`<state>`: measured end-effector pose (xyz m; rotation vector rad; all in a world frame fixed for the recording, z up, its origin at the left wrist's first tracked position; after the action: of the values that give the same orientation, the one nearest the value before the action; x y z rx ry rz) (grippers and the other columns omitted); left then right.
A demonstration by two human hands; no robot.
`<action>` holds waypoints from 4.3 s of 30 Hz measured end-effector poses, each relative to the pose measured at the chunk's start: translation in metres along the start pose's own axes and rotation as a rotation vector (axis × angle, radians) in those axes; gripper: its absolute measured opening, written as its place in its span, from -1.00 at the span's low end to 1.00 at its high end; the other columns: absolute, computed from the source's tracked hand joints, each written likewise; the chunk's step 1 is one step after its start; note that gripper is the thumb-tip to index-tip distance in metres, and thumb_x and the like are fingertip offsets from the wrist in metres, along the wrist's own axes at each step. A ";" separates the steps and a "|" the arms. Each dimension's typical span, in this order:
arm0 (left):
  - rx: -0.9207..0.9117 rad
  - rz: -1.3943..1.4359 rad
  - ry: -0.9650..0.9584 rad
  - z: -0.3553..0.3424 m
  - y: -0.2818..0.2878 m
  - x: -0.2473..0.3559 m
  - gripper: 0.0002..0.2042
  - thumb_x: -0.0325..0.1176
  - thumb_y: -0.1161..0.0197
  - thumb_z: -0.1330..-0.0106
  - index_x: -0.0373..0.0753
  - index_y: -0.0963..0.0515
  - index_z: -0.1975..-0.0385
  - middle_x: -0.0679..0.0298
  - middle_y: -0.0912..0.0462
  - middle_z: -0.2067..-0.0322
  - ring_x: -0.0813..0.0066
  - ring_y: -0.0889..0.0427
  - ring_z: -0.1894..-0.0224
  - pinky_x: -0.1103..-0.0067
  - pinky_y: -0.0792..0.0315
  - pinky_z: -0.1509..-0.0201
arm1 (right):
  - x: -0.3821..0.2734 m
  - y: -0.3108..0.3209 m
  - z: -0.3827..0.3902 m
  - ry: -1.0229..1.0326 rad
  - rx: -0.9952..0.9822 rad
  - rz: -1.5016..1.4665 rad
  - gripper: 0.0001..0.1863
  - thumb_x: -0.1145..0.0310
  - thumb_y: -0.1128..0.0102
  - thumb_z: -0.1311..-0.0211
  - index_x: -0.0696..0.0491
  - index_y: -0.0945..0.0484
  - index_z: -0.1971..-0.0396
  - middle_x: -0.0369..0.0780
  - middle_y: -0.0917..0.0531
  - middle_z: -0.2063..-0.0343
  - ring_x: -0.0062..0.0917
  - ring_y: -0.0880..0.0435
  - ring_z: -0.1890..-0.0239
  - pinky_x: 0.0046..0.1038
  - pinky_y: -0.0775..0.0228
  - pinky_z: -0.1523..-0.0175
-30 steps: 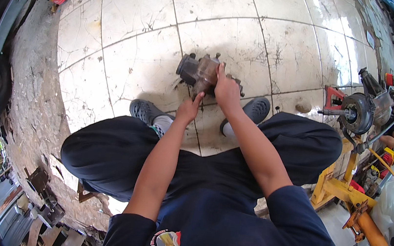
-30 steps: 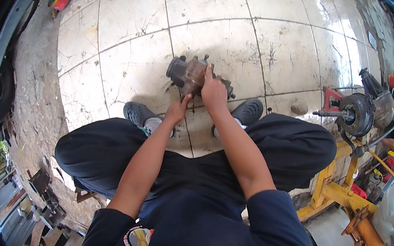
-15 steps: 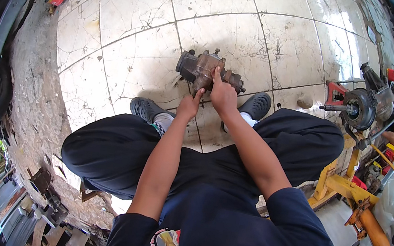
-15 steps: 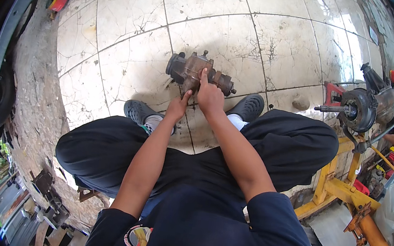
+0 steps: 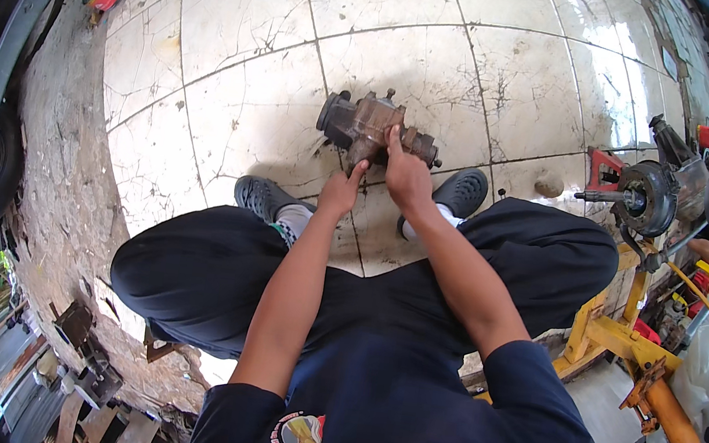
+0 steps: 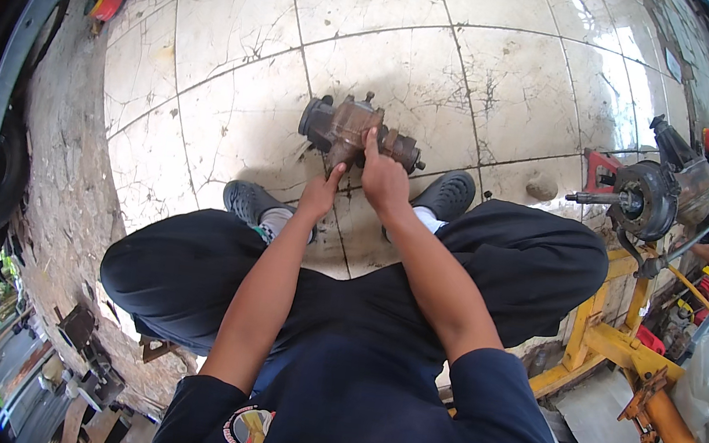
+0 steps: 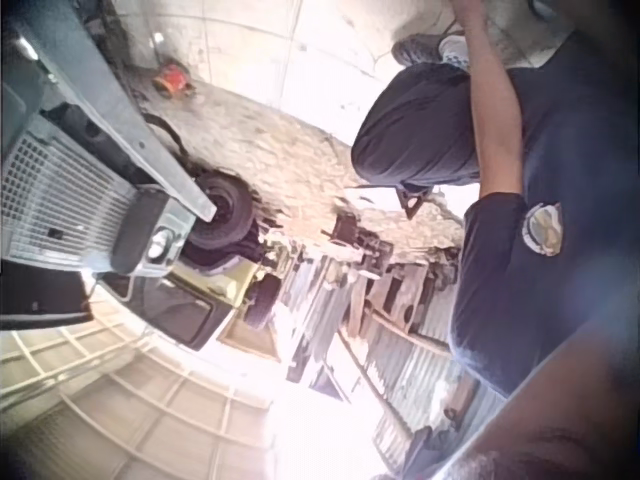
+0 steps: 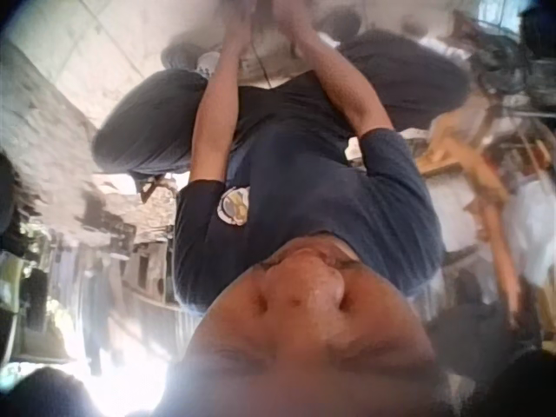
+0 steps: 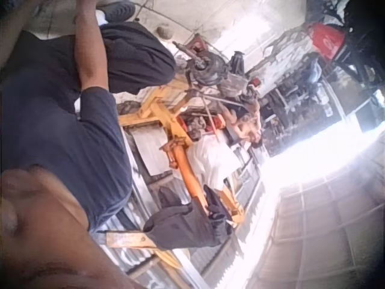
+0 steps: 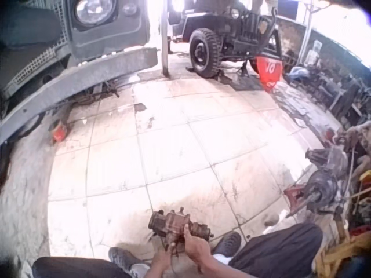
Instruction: The person sits on the floor and uses a small metal file to scrape and smooth the surface of a dark mechanical component. They rotate the part frequently to access different sides and continue filing throughout the clip.
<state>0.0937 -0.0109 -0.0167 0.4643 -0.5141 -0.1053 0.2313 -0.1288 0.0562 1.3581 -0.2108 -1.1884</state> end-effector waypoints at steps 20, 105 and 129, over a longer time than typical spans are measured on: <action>-0.015 0.034 0.010 0.008 0.009 0.006 0.03 0.60 0.20 -0.35 -0.50 -0.67 0.08 -0.37 -0.67 0.04 -0.29 -0.63 -0.13 0.07 -0.45 -0.20 | -0.010 0.000 -0.020 -0.161 0.074 -0.059 -0.28 0.35 0.03 -0.44 0.06 -0.11 -0.58 0.23 -0.72 0.34 0.18 -0.75 0.27 0.10 -0.59 0.07; 0.708 -0.210 -0.677 -0.030 0.046 0.138 -0.59 -0.17 -0.01 -0.58 -0.06 -0.54 -0.33 -0.06 -0.54 -0.23 -0.03 -0.47 -0.32 0.15 -0.21 -0.51 | 0.004 0.003 -0.026 -0.168 0.259 -0.325 -0.45 0.34 -0.07 -0.51 0.26 -0.37 -0.40 0.15 -0.63 0.60 0.05 -0.71 0.51 0.00 -0.55 0.31; 0.707 -0.190 -0.678 -0.030 0.046 0.138 -0.59 -0.18 0.00 -0.59 -0.07 -0.52 -0.34 -0.10 -0.52 -0.22 -0.05 -0.46 -0.30 0.12 -0.19 -0.50 | 0.014 0.009 -0.023 -0.055 0.295 -0.348 -0.54 0.36 -0.08 -0.51 0.24 -0.50 -0.30 0.18 -0.61 0.57 0.09 -0.68 0.49 -0.02 -0.51 0.32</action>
<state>0.2271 0.0128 0.0432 1.1858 -1.1841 -0.2697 0.2585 -0.1272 0.0499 1.6670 -0.1995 -1.5303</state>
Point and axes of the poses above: each hand's wrist, its own z-axis away from the middle knuckle, its own y-axis out of the back of the hand, x = y × z, the point moved 5 cm from there along -z, towards the middle knuckle
